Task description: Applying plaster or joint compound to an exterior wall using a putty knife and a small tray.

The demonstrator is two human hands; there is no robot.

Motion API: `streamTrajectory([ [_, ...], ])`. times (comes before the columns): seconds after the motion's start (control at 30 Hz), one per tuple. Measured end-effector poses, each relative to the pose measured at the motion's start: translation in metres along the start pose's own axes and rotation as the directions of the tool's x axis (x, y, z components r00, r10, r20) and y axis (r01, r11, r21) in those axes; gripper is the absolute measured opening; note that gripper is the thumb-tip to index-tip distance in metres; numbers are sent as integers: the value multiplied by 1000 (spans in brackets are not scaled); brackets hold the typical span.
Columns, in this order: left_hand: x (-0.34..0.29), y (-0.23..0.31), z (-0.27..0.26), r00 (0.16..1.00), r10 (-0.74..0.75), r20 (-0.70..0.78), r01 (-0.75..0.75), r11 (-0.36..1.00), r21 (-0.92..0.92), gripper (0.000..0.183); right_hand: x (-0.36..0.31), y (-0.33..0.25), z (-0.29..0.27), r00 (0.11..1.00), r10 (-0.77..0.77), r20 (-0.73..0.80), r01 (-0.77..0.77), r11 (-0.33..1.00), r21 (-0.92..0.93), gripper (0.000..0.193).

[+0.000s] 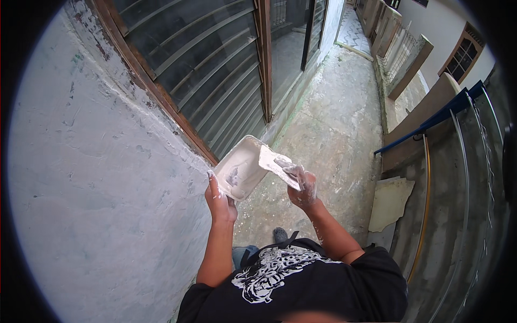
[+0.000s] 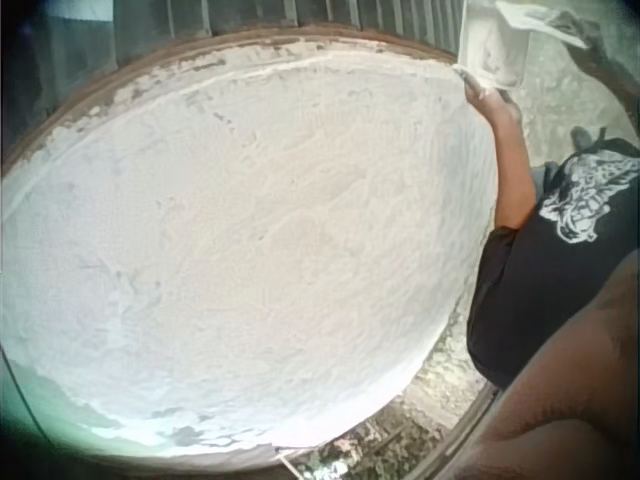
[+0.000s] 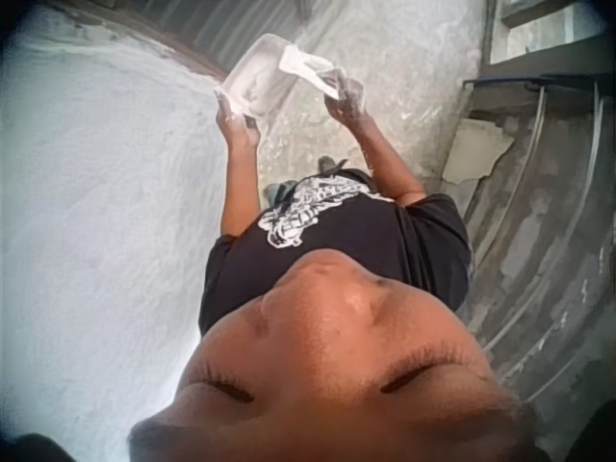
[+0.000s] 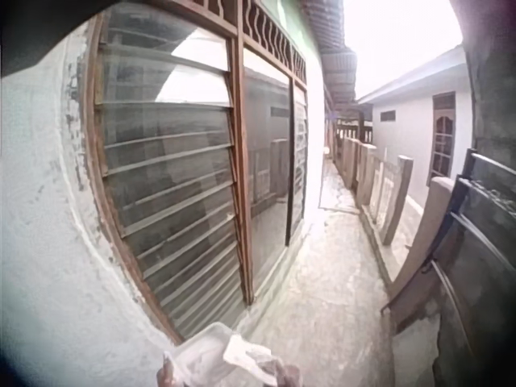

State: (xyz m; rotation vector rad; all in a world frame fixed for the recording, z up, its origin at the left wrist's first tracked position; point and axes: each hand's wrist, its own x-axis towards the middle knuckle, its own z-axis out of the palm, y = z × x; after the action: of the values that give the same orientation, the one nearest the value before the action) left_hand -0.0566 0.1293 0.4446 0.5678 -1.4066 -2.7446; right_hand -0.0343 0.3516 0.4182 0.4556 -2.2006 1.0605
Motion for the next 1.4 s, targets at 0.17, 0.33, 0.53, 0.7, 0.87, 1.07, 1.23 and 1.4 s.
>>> streamTrajectory([
  [0.17,4,8,13,1000,10,-9,-10,1000,29,50,-1,23,28,990,-139,3,139,990,-12,35],
  [0.33,3,15,10,999,45,14,-44,999,-9,52,13,7,30,941,-318,-115,321,947,6,36],
  [0.53,4,16,9,997,70,17,-69,997,-43,52,24,11,22,963,-252,-97,256,966,25,34],
  [0.7,2,18,3,990,105,99,-107,994,9,55,25,29,22,977,-195,-85,191,980,-59,33],
  [0.87,-3,17,4,991,84,106,-79,995,-58,50,31,56,1,991,-118,-58,113,990,-90,28],
  [1.07,-3,19,10,995,55,83,-53,998,-26,50,44,90,-20,777,627,64,-274,243,931,35],
  [1.23,-11,13,28,987,35,159,-38,999,15,50,77,102,-27,946,307,104,-48,-186,981,39],
  [1.4,-27,10,51,977,56,207,-68,996,54,46,114,57,-36,968,233,-97,151,-226,962,49],
])
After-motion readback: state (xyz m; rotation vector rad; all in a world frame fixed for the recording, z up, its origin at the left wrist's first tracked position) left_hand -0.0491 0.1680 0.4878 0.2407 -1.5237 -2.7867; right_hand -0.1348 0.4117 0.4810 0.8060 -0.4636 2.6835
